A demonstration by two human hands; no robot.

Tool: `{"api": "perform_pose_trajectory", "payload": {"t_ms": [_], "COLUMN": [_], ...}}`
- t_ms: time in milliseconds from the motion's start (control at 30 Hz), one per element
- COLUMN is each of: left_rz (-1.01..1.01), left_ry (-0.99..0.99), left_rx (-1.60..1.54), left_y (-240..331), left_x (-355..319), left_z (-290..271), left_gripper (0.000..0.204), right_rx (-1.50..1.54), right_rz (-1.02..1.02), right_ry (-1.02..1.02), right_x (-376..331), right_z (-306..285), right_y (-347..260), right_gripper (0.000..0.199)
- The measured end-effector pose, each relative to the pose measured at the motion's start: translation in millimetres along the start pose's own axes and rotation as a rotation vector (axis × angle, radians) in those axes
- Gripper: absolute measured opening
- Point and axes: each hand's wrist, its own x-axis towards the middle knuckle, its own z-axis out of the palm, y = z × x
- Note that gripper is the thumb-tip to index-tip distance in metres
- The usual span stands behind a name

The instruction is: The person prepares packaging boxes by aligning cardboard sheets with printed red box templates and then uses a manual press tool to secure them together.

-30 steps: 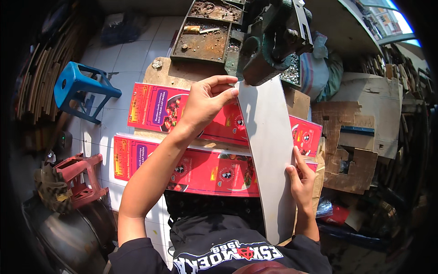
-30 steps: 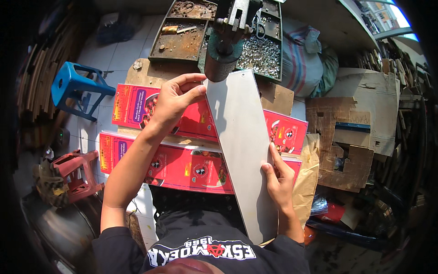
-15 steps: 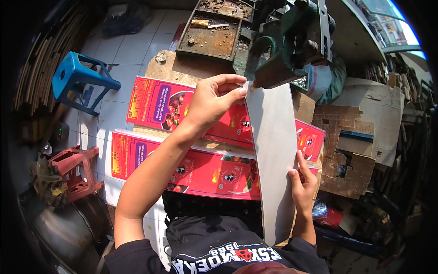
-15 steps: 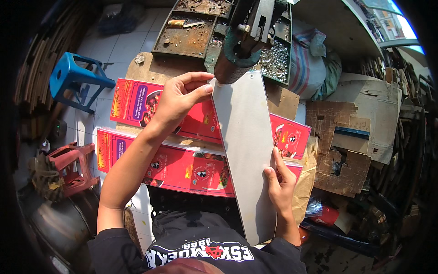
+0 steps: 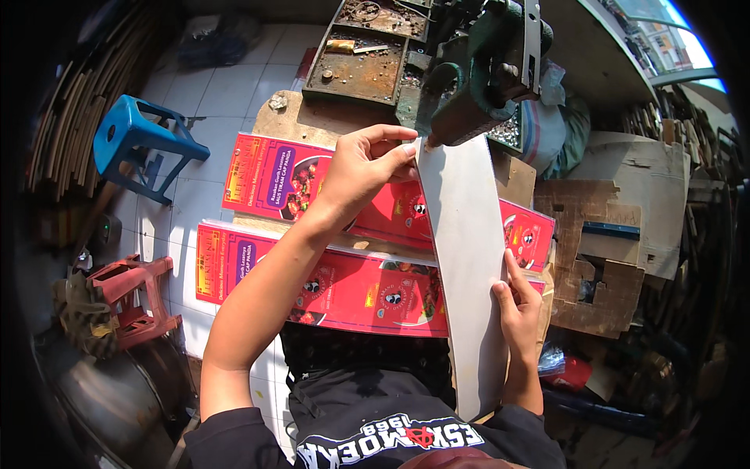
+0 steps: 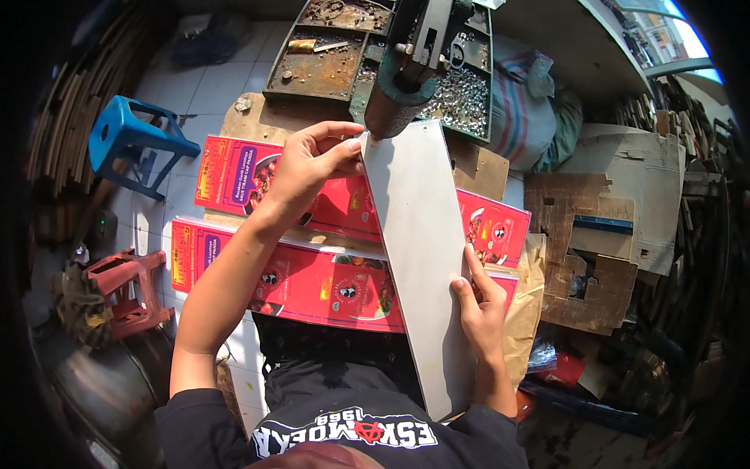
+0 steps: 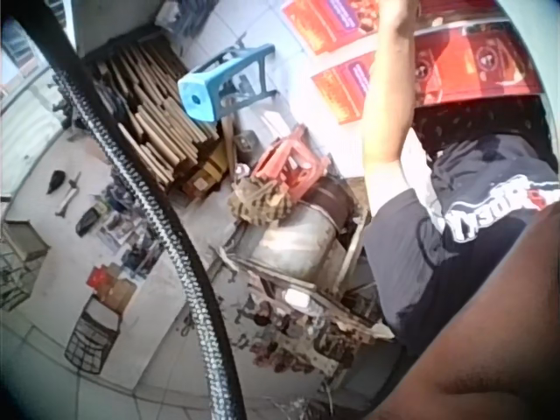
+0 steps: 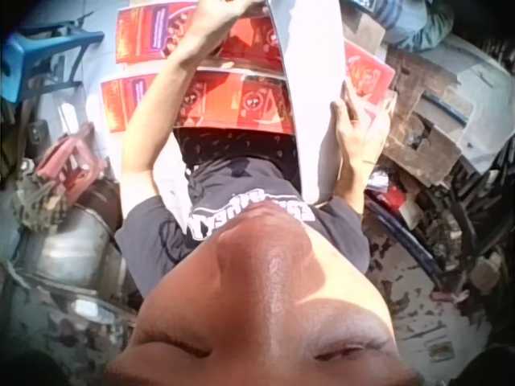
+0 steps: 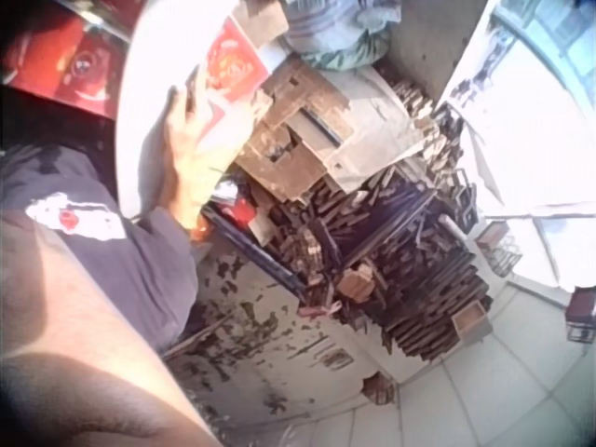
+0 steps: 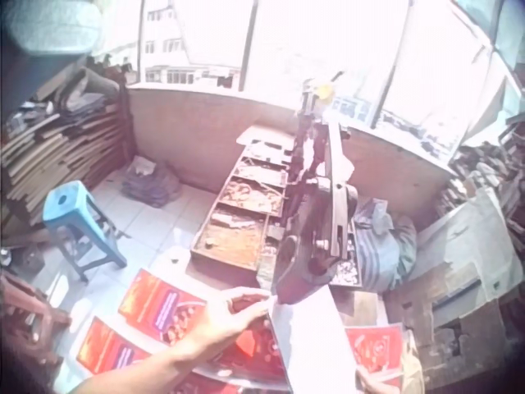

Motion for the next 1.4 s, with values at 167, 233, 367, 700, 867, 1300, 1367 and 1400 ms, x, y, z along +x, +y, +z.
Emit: {"api": "perform_pose_trajectory", "payload": {"t_ms": [167,233,367,700,867,1300,1367,1400], "left_rz": [-0.003,-0.005,-0.018,-0.009,-0.008,0.007,0.040,0.052], "left_ry": [-0.009,-0.017,-0.033,-0.023,-0.055,-0.342,-0.387,-0.408], "left_rx": [-0.047,-0.060,-0.033,-0.009,-0.026,-0.008,-0.032,-0.042], "left_y": [1,-1,1,-4,1,1,-2,-3], "left_x": [1,2,1,-1,-1,-13,-10,-10], "left_z": [-1,-1,-1,-2,-4,-5,-6,-7], "left_gripper": [0.027,0.027,0.028,0.028,0.026,0.020,0.020,0.019], "right_rx": [0.049,0.073,0.115,0.157,0.263,0.856,0.956,1.010], "right_rz": [-0.010,-0.025,-0.089,-0.115,-0.088,0.073,0.082,0.089], "right_ry": [-0.012,-0.009,0.046,0.051,0.013,-0.770,-0.838,-0.874], "right_x": [2,3,4,4,-3,-54,-69,-73], "right_z": [0,0,5,7,4,-14,-9,-3], "right_y": [10,14,12,18,6,38,40,34], "right_gripper": [0.051,0.051,0.049,0.048,0.052,0.105,0.111,0.114]}}
